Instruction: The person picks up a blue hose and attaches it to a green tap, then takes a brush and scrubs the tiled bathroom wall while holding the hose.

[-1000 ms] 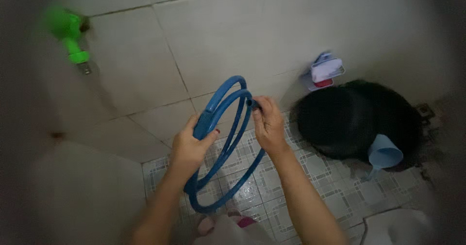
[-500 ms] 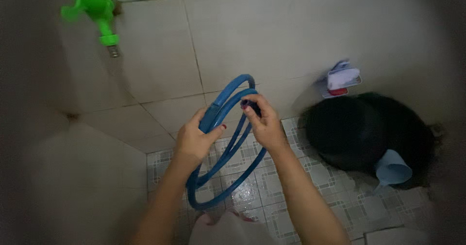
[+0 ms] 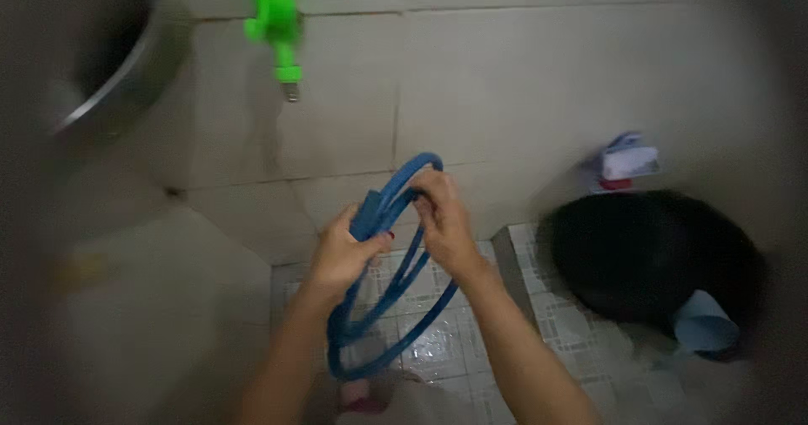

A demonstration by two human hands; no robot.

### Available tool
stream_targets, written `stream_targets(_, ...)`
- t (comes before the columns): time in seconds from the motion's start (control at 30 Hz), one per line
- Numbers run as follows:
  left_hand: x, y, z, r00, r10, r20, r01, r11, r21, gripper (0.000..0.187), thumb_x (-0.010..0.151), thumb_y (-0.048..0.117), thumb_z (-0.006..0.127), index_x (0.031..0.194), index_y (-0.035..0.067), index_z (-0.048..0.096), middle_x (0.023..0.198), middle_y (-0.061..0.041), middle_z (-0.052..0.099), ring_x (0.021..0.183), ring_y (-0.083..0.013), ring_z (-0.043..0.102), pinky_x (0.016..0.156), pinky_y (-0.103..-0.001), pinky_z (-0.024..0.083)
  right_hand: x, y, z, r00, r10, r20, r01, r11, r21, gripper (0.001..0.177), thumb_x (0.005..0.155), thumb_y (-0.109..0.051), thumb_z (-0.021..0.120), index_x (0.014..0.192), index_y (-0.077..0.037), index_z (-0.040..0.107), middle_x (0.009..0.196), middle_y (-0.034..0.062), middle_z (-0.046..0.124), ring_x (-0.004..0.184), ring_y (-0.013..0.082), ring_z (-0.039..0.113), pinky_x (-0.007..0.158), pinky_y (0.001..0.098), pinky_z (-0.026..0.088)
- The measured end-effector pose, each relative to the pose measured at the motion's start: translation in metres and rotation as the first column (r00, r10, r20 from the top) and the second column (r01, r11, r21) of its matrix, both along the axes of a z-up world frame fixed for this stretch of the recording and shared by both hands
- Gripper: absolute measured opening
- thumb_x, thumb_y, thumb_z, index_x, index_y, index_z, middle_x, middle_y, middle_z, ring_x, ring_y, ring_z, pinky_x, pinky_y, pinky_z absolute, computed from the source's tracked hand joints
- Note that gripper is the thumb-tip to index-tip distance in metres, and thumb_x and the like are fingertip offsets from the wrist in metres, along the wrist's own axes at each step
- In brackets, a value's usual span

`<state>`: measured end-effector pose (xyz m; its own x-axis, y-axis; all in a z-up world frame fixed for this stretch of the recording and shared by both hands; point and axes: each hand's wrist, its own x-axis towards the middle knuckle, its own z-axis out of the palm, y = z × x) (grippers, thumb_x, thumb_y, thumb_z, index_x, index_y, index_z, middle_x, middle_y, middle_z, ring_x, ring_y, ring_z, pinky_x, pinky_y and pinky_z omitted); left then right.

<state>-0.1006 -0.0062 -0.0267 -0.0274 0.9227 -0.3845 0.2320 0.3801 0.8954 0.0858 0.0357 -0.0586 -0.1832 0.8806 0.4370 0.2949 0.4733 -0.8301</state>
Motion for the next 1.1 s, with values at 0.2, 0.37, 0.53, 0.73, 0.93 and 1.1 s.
stream_targets(0.2,-0.019,-0.017,-0.027,0.947,0.213,0.243,-0.201,0.977,-0.072,0.037,0.091,0.021,0.063,0.126,0.009,0.057,0.108,-0.008,0.069,0.092,-0.0182,0.068,0.075,-0.032,0.057,-0.084,-0.029,0.009,0.958,0.009,0.286,-0.017,1.000,0.025,0.029,0.078,-0.023,0.081,0.094,-0.001,0.072,0.111,0.0178,0.056,0.105,0.0344,0.057,0.090,0.0470,0.046)
stream_targets(0.37,-0.053,-0.044,-0.064,0.684,0.208,0.699,-0.187,0.976,-0.108,0.061,0.079,0.006,0.060,0.137,0.019,0.046,0.133,-0.008,0.061,0.127,-0.0233,0.058,0.109,-0.041,0.046,-0.126,-0.028,0.010,0.942,0.209,0.262,-0.153,0.964,-0.220,0.031,0.082,-0.024,0.078,0.101,0.000,0.071,0.119,0.0172,0.062,0.113,0.0321,0.058,0.098,0.0419,0.047)
stream_targets(0.53,-0.088,-0.032,-0.100,-0.040,0.109,0.993,-0.288,0.951,-0.116,0.043,0.103,0.026,0.050,0.138,0.001,0.053,0.132,-0.017,0.060,0.127,-0.0340,0.050,0.107,-0.051,0.038,-0.144,-0.018,0.012,0.950,0.267,0.163,-0.266,0.964,-0.026,0.027,0.093,-0.019,0.069,0.110,0.002,0.069,0.130,0.0206,0.061,0.118,0.0380,0.056,0.098,0.0458,0.047)
stream_targets(0.73,-0.127,0.010,-0.086,0.147,0.386,0.911,-0.491,0.828,-0.272,0.033,0.100,0.027,0.050,0.127,0.009,0.056,0.128,-0.010,0.065,0.125,-0.0275,0.057,0.111,-0.049,0.041,-0.161,0.029,0.038,0.960,-0.264,0.091,0.279,0.926,-0.253,0.035,0.103,-0.035,0.054,0.112,-0.003,0.064,0.080,0.0152,0.064,0.071,0.0235,0.061,0.065,0.0387,0.050)
stream_targets(0.93,-0.157,0.025,-0.091,0.125,0.187,0.974,-0.547,0.832,-0.089,0.009,0.102,0.014,0.064,0.110,0.010,0.062,0.108,-0.005,0.061,0.110,-0.0250,0.057,0.109,-0.048,0.043,-0.171,0.072,0.049,0.906,-0.340,0.253,0.386,0.908,-0.161,0.041,0.105,-0.041,0.056,0.091,-0.003,0.059,0.060,0.0092,0.055,0.053,0.0210,0.053,0.054,0.0413,0.042)
stream_targets(1.1,-0.159,0.030,-0.087,0.127,0.328,0.936,-0.527,0.822,-0.216,0.012,0.098,0.016,0.061,0.107,0.009,0.063,0.105,-0.007,0.065,0.108,-0.0244,0.060,0.107,-0.047,0.045,-0.175,0.087,0.037,0.865,-0.376,0.334,0.407,0.913,-0.027,0.036,0.099,-0.040,0.063,0.082,-0.009,0.059,0.058,0.0010,0.053,0.051,0.0163,0.052,0.049,0.0378,0.041)
